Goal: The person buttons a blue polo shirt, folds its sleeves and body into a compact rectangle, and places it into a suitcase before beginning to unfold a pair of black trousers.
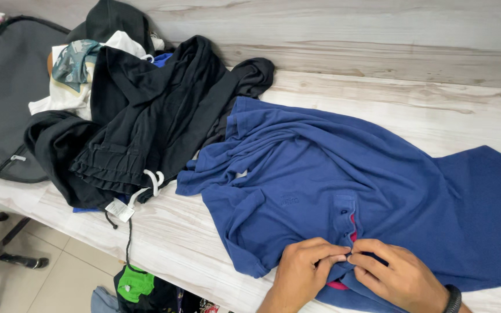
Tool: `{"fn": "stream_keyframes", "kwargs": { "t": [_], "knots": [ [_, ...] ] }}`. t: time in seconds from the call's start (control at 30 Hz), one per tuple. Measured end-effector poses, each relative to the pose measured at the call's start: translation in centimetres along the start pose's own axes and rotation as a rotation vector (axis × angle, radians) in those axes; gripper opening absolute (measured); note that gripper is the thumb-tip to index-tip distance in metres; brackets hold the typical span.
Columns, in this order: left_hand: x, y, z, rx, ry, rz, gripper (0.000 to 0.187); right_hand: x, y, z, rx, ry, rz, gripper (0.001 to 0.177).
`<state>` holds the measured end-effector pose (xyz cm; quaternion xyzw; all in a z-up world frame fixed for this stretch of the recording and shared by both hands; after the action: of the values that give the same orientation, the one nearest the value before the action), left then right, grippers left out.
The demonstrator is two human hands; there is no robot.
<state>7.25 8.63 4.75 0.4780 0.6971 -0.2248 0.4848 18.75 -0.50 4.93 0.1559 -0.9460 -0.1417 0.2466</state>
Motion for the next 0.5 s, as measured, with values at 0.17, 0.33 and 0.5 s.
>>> {"fn": "stream_keyframes", "kwargs": {
  "t": [0.17, 0.33, 0.5],
  "knots": [
    [-0.1, -0.2, 0.3, -0.030, 0.134, 0.020, 0.008, -0.8, 0.5, 0.3, 0.061, 0.125, 0.069, 0.018],
    [-0.3, -0.2, 1.4, -0.029, 0.294, 0.067, 0.008, -0.8, 1.4, -0.2, 0.160, 0.185, 0.054, 0.017],
    [-1.3, -0.1, 1.9, 0.033, 0.396, 0.120, 0.013, -1.1, 1.2, -1.3, 0.075, 0.128, 0.048, 0.022]
  ]
}}
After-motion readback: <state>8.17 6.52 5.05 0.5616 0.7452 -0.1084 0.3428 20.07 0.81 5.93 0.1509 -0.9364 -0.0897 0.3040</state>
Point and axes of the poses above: each hand's wrist, its own y-axis towards the middle knuckle, its own z-axis out of the palm, x = y × z, the point moved 9 cm from there along y, towards the middle knuckle, and after that the axes turned 15 degrees about x, right-handed, at the moved point
